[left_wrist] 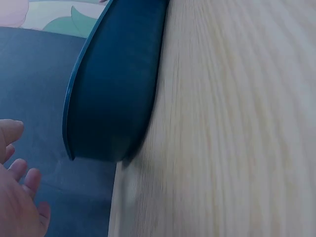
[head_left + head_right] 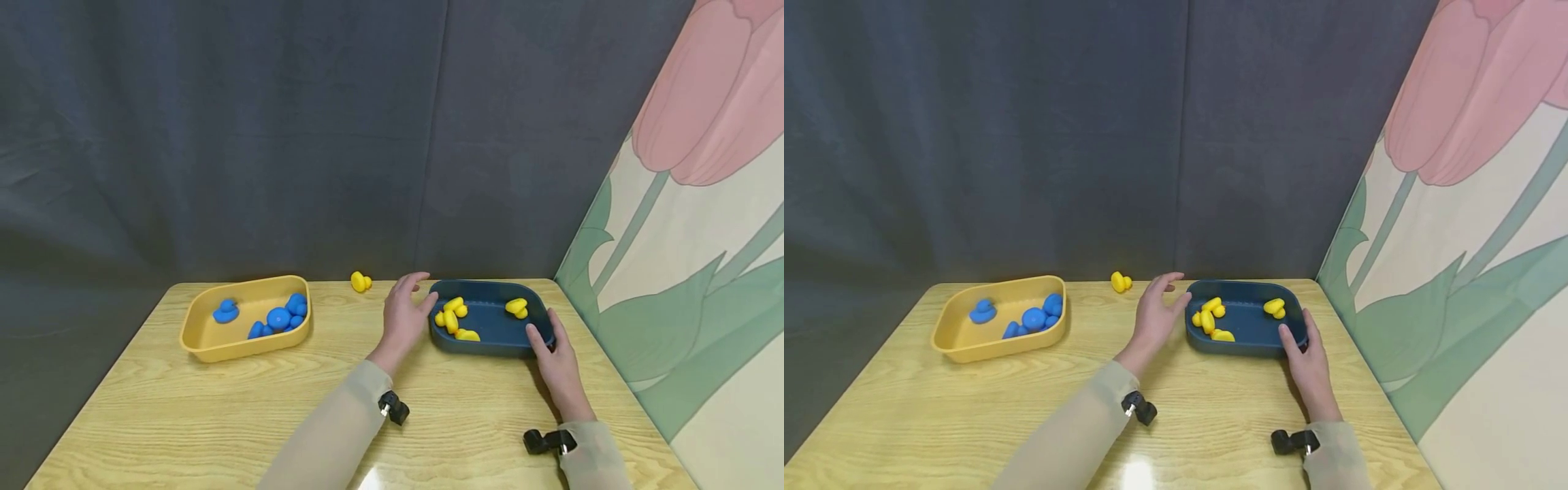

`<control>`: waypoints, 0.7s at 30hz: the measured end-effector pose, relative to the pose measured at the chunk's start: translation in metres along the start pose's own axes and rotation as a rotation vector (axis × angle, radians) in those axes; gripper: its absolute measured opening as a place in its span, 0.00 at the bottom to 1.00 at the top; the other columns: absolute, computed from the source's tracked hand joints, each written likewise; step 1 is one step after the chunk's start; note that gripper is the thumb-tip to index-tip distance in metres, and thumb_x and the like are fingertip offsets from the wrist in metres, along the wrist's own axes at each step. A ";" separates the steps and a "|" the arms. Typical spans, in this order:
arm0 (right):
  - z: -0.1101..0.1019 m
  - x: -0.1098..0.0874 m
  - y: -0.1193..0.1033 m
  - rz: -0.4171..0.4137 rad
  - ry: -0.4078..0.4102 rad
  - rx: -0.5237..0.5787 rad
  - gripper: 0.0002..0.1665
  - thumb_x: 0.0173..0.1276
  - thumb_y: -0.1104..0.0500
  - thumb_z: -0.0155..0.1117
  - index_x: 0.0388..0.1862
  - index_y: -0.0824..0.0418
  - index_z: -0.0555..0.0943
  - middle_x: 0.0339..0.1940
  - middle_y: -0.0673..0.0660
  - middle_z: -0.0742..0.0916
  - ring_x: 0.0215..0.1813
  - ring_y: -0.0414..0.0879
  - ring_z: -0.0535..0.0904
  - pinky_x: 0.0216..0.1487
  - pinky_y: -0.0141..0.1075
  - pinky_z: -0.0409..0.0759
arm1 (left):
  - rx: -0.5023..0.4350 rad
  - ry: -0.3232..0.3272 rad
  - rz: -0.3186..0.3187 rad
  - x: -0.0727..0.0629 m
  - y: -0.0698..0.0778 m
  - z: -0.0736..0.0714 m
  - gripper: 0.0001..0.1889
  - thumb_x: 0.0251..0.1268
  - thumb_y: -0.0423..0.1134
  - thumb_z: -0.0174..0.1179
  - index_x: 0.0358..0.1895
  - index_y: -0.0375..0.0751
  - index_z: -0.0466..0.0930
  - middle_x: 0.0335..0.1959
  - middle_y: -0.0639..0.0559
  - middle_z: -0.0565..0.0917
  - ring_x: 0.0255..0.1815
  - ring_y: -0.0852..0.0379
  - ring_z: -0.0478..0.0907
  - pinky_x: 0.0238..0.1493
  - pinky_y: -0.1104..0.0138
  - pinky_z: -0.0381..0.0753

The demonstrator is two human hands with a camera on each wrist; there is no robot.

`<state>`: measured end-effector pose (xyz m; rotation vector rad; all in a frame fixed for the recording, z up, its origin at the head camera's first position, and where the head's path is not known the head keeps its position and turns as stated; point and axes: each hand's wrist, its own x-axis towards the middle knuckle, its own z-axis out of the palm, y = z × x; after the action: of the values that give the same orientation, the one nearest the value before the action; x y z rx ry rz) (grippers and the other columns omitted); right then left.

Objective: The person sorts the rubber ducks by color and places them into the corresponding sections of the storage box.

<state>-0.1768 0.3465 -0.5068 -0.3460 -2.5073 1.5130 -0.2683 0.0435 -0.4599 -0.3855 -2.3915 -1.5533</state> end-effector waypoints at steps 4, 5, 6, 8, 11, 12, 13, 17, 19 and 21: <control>0.000 0.000 0.001 -0.001 -0.003 0.000 0.55 0.87 0.33 0.55 0.96 0.49 0.38 0.94 0.60 0.45 0.92 0.65 0.38 0.87 0.67 0.42 | 0.024 0.036 0.023 0.004 -0.008 -0.009 0.23 0.77 0.39 0.73 0.71 0.44 0.84 0.73 0.49 0.81 0.66 0.45 0.80 0.65 0.49 0.83; 0.000 0.000 0.001 -0.001 -0.005 0.000 0.55 0.87 0.33 0.55 0.96 0.49 0.38 0.94 0.60 0.45 0.92 0.65 0.37 0.87 0.67 0.42 | 0.026 0.042 0.021 0.005 -0.010 -0.011 0.22 0.77 0.39 0.73 0.71 0.44 0.84 0.73 0.48 0.81 0.67 0.44 0.80 0.66 0.48 0.82; 0.000 0.000 0.002 -0.001 -0.005 -0.001 0.55 0.87 0.33 0.55 0.96 0.49 0.38 0.94 0.60 0.45 0.92 0.65 0.38 0.87 0.67 0.42 | 0.034 0.051 0.023 0.006 -0.013 -0.014 0.22 0.77 0.39 0.73 0.70 0.44 0.84 0.74 0.48 0.80 0.68 0.44 0.79 0.67 0.48 0.81; 0.000 0.001 0.002 -0.001 -0.005 -0.001 0.55 0.87 0.34 0.56 0.96 0.49 0.38 0.94 0.60 0.45 0.92 0.65 0.37 0.87 0.67 0.42 | 0.045 0.071 0.031 0.009 -0.020 -0.018 0.23 0.76 0.38 0.74 0.70 0.43 0.84 0.74 0.45 0.80 0.70 0.41 0.78 0.70 0.45 0.79; -0.001 0.002 0.003 -0.004 -0.003 0.004 0.55 0.88 0.35 0.56 0.96 0.50 0.38 0.94 0.60 0.46 0.92 0.65 0.38 0.87 0.68 0.42 | 0.074 0.108 0.038 0.012 -0.031 -0.025 0.23 0.76 0.38 0.74 0.70 0.42 0.84 0.75 0.43 0.80 0.74 0.38 0.75 0.73 0.42 0.75; -0.001 0.002 0.003 -0.005 -0.002 0.004 0.55 0.88 0.36 0.56 0.96 0.50 0.38 0.94 0.60 0.46 0.92 0.65 0.38 0.87 0.68 0.42 | 0.086 0.117 0.037 0.012 -0.034 -0.028 0.24 0.76 0.38 0.74 0.71 0.42 0.84 0.75 0.43 0.80 0.75 0.38 0.74 0.74 0.41 0.74; -0.001 0.002 0.003 -0.007 0.001 0.004 0.54 0.88 0.36 0.56 0.96 0.50 0.39 0.94 0.61 0.46 0.92 0.65 0.38 0.87 0.68 0.42 | 0.093 0.124 0.033 0.013 -0.037 -0.030 0.24 0.76 0.38 0.74 0.71 0.41 0.84 0.75 0.43 0.79 0.75 0.37 0.73 0.74 0.41 0.74; 0.000 0.002 0.003 -0.011 0.007 0.006 0.54 0.88 0.36 0.57 0.96 0.50 0.39 0.94 0.62 0.47 0.92 0.66 0.39 0.87 0.68 0.43 | 0.098 0.137 -0.006 0.015 -0.049 -0.041 0.25 0.77 0.39 0.73 0.73 0.39 0.82 0.77 0.42 0.77 0.77 0.36 0.70 0.75 0.40 0.72; 0.000 0.001 0.003 -0.013 0.008 0.006 0.54 0.88 0.36 0.57 0.96 0.51 0.39 0.94 0.63 0.47 0.92 0.66 0.39 0.87 0.68 0.43 | 0.095 0.147 -0.034 0.016 -0.054 -0.046 0.26 0.77 0.38 0.73 0.73 0.39 0.82 0.77 0.42 0.77 0.77 0.35 0.69 0.75 0.39 0.71; 0.000 0.001 0.003 -0.010 0.009 0.007 0.55 0.88 0.35 0.56 0.96 0.50 0.39 0.94 0.62 0.47 0.92 0.66 0.39 0.87 0.68 0.43 | 0.102 0.154 -0.067 0.018 -0.059 -0.050 0.26 0.77 0.38 0.73 0.74 0.39 0.81 0.77 0.41 0.77 0.77 0.35 0.69 0.75 0.39 0.71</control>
<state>-0.1778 0.3480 -0.5091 -0.3379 -2.4924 1.5131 -0.3023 -0.0246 -0.4839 -0.1607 -2.3735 -1.4246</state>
